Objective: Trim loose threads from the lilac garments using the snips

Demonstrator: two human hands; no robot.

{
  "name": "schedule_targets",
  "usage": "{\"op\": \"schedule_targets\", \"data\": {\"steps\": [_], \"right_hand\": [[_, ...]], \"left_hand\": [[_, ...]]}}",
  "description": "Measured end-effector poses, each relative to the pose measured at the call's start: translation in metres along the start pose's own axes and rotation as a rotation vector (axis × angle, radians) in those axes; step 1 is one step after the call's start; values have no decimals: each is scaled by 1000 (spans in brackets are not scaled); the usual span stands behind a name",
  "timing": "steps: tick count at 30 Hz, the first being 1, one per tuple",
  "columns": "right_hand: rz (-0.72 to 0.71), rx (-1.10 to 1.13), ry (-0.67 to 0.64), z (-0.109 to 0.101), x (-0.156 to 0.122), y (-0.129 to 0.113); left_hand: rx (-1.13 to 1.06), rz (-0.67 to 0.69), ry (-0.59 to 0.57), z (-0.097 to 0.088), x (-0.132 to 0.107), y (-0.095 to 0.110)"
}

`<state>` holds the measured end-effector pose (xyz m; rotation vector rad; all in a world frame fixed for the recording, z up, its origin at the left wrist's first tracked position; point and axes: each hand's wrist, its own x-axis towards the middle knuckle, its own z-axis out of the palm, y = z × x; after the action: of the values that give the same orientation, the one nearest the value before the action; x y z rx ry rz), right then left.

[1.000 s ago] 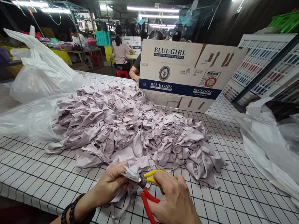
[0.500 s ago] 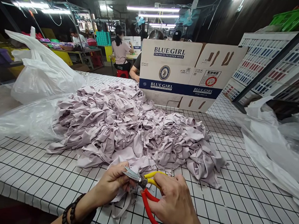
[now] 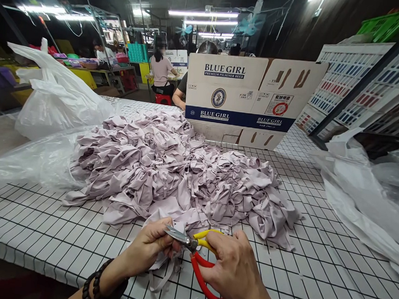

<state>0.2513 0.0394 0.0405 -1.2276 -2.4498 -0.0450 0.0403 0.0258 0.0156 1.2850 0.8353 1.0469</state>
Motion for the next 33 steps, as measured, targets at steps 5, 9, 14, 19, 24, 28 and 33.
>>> {"op": "schedule_targets", "data": {"steps": [5, 9, 14, 19, 24, 28, 33], "right_hand": [[43, 53, -7, 8, -9, 7], [442, 85, -56, 19, -40, 40], [772, 40, -262, 35, -109, 101], [744, 14, -193, 40, -135, 113], [529, 361, -96, 36, -55, 30], [482, 962, -150, 46, 21, -26], [487, 1242, -128, 39, 48, 2]], "left_hand": [[25, -35, 11, 0, 1, 1], [25, -57, 47, -2, 3, 0], [86, -30, 38, 1, 3, -5], [41, -94, 18, 9, 10, -11], [-46, -131, -6, 5, 28, 2], [60, -96, -115, -7, 38, 25], [301, 21, 53, -32, 35, 36]]}}
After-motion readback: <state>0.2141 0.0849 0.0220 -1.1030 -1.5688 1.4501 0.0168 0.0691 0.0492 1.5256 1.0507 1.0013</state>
